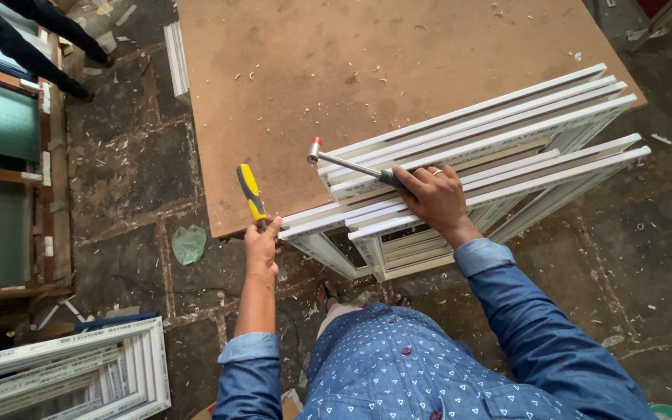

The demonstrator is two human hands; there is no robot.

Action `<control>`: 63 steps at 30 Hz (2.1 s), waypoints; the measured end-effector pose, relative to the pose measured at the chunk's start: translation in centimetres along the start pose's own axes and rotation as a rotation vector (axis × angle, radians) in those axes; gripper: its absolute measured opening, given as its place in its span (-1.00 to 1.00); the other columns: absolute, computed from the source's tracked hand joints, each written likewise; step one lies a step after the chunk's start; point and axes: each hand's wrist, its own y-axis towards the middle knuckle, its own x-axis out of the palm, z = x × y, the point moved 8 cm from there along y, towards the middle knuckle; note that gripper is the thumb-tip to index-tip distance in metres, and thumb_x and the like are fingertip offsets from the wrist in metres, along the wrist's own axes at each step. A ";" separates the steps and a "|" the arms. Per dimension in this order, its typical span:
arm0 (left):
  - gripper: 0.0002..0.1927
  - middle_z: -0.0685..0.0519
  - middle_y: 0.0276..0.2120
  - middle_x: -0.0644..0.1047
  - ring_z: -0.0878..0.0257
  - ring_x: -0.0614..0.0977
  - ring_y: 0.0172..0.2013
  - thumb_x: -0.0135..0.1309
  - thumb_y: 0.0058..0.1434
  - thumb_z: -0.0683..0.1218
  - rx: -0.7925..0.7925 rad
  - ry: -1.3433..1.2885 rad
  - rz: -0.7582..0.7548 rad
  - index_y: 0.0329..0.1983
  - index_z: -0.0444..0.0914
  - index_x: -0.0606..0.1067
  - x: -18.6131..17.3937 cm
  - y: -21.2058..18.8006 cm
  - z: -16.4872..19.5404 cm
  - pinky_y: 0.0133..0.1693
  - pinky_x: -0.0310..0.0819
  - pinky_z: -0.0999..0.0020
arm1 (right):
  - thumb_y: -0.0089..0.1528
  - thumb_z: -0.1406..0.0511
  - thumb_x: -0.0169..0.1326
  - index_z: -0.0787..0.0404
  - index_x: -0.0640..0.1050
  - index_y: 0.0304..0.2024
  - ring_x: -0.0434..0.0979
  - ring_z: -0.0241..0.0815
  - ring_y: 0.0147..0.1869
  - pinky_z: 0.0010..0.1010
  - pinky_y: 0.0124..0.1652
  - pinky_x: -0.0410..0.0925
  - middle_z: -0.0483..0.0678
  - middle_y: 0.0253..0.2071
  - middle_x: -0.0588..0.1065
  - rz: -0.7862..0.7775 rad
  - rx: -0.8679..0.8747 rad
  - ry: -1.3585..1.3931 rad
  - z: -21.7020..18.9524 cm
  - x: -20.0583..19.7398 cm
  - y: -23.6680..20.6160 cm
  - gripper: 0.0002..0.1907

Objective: The person assembles white uPVC window frame profiles on a work table, holding a frame section steady with one hand while tapping and pressing the profiles together with a mallet and a flat metal tool. They reposition the frame sections and continue fitting the joints along the frame.

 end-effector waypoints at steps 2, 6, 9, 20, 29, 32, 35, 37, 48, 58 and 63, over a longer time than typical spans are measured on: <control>-0.70 0.24 -0.49 0.42 0.46 0.37 -0.56 0.31 0.18 -0.06 0.012 0.010 -0.005 -0.11 -0.15 0.46 0.0 0.0 0.1 -0.59 0.18 0.49 | 0.21 0.18 0.25 -0.06 0.60 0.15 0.55 -0.15 -0.27 -0.23 -0.16 0.35 -0.19 -0.38 0.49 0.011 -0.009 0.010 -0.1 -0.1 0.0 -0.57; -0.69 0.23 -0.47 0.44 0.46 0.36 -0.57 0.31 0.18 -0.05 0.011 -0.054 -0.027 -0.11 -0.17 0.46 0.4 0.0 -0.2 -0.61 0.16 0.50 | 0.19 0.18 0.25 -0.07 0.59 0.15 0.55 -0.15 -0.27 -0.22 -0.15 0.35 -0.18 -0.38 0.49 -0.002 -0.003 0.000 0.1 -0.1 -0.1 -0.55; -0.69 0.24 -0.46 0.44 0.47 0.37 -0.57 0.30 0.17 -0.03 0.010 -0.034 0.013 -0.11 -0.15 0.45 0.3 -0.1 -0.4 -0.61 0.19 0.51 | 0.20 0.18 0.25 -0.07 0.59 0.16 0.54 -0.15 -0.27 -0.22 -0.14 0.35 -0.18 -0.38 0.48 -0.008 -0.003 0.001 0.1 0.0 -0.1 -0.55; -0.71 0.26 -0.46 0.41 0.47 0.37 -0.53 0.27 0.20 0.01 0.021 0.034 0.045 -0.11 -0.12 0.46 0.3 -0.6 -0.2 -0.58 0.19 0.51 | 0.21 0.17 0.25 -0.08 0.59 0.16 0.55 -0.16 -0.28 -0.23 -0.15 0.35 -0.19 -0.38 0.49 -0.021 0.001 -0.013 0.1 0.4 -0.1 -0.56; -0.57 0.14 -0.32 0.44 0.37 0.42 -0.34 0.34 0.19 0.09 0.172 0.107 0.093 -0.15 -0.28 0.44 1.5 0.7 1.5 -0.31 0.34 0.38 | 0.19 0.18 0.26 -0.07 0.59 0.15 0.55 -0.17 -0.25 -0.23 -0.13 0.34 -0.18 -0.34 0.51 -0.023 0.007 -0.011 0.0 0.5 0.2 -0.55; -0.54 0.11 -0.31 0.47 0.32 0.46 -0.31 0.33 0.14 0.10 0.213 0.206 0.136 -0.12 -0.30 0.45 1.9 0.9 2.1 -0.27 0.38 0.35 | 0.18 0.18 0.26 -0.05 0.59 0.14 0.55 -0.16 -0.24 -0.24 -0.17 0.33 -0.18 -0.30 0.53 0.003 -0.007 -0.009 0.0 0.3 0.0 -0.55; -0.55 0.06 -0.32 0.50 0.27 0.49 -0.34 0.28 0.18 0.07 0.280 0.298 0.183 -0.12 -0.37 0.45 2.2 0.8 2.8 -0.26 0.42 0.30 | 0.19 0.18 0.26 -0.05 0.59 0.14 0.55 -0.17 -0.23 -0.24 -0.18 0.32 -0.19 -0.31 0.52 0.009 -0.014 -0.007 0.0 0.3 0.0 -0.56; -0.55 -0.01 -0.35 0.51 0.18 0.52 -0.37 0.22 0.23 0.06 0.249 0.386 0.232 -0.14 -0.43 0.44 2.2 0.8 2.5 -0.29 0.43 0.22 | 0.19 0.18 0.26 -0.05 0.59 0.14 0.55 -0.17 -0.24 -0.24 -0.19 0.32 -0.18 -0.33 0.52 0.002 -0.008 -0.011 0.1 0.4 0.0 -0.56; -0.66 -0.18 -0.27 0.65 -0.14 0.69 -0.17 0.02 0.28 0.07 0.235 0.672 0.308 -0.05 -0.26 0.46 2.4 0.4 3.6 -0.09 0.50 0.00 | 0.19 0.18 0.26 -0.06 0.60 0.13 0.55 -0.15 -0.28 -0.23 -0.20 0.34 -0.18 -0.38 0.49 0.000 0.000 -0.006 0.1 0.2 0.2 -0.57; -0.65 -0.17 -0.20 0.64 -0.16 0.66 -0.14 0.06 0.23 0.07 0.330 0.681 0.347 -0.06 -0.26 0.49 2.3 0.8 3.6 -0.11 0.49 -0.01 | 0.21 0.17 0.26 -0.05 0.60 0.13 0.54 -0.15 -0.30 -0.24 -0.20 0.33 -0.18 -0.38 0.49 -0.005 0.008 -0.007 0.2 0.4 0.1 -0.58; -0.64 -0.14 -0.24 0.65 -0.08 0.69 -0.18 0.08 0.21 0.05 0.304 0.604 0.336 -0.04 -0.26 0.49 2.0 0.9 3.3 -0.12 0.51 0.07 | 0.19 0.18 0.26 -0.04 0.60 0.13 0.54 -0.14 -0.30 -0.24 -0.19 0.34 -0.17 -0.37 0.50 0.000 0.009 0.009 0.1 0.4 0.0 -0.57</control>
